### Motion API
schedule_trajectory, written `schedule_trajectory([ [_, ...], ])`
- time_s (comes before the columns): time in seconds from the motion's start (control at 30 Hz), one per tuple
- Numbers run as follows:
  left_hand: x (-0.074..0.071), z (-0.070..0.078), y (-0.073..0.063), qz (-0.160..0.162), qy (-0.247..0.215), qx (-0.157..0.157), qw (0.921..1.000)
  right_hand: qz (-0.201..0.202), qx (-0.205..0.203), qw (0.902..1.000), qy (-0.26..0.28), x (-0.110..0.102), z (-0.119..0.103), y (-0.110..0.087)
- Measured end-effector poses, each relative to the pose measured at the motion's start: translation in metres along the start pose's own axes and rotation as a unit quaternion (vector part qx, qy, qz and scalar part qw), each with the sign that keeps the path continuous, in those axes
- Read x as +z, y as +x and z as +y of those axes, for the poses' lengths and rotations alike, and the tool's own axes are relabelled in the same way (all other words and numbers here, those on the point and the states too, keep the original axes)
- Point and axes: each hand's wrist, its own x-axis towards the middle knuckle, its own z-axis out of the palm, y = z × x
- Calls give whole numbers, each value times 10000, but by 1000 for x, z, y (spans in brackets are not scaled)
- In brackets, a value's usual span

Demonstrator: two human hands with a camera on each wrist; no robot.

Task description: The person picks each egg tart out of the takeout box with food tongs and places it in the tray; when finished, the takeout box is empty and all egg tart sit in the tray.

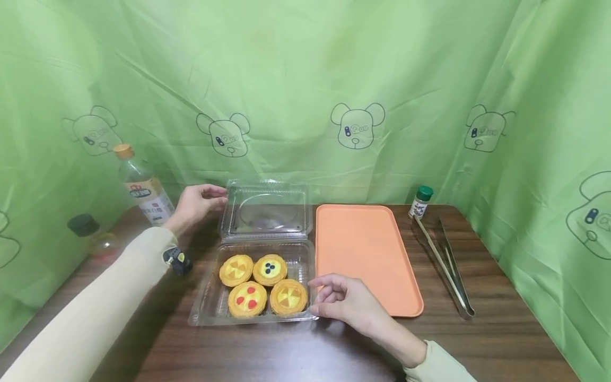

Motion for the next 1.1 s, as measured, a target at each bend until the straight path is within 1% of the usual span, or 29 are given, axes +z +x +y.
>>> schedule_trajectory([
  [0.1,3,-4,0,-62,59,-66,9999,-27,4,10000,64,0,0,0],
  [0.23,7,-9,-2,-249,-303,-187,9991,-36,23,9999,111,1,0,-1],
  [0.33,10,-12,-4,-387,-654,-284,9967,-36,16,9999,119,1,0,-1],
  [0.5,15,-16,-4,-500,-803,-311,9950,9,23,9999,149,3,0,-2],
  [0.77,22,-23,-7,-758,-694,-392,9939,15,-26,9997,231,6,2,-2],
  [0.93,24,-27,-7,-745,-626,-385,9945,-38,-9,9995,312,7,2,-2],
  [1.1,26,-30,-6,-735,-581,-349,9950,29,12,9996,266,8,2,-1],
])
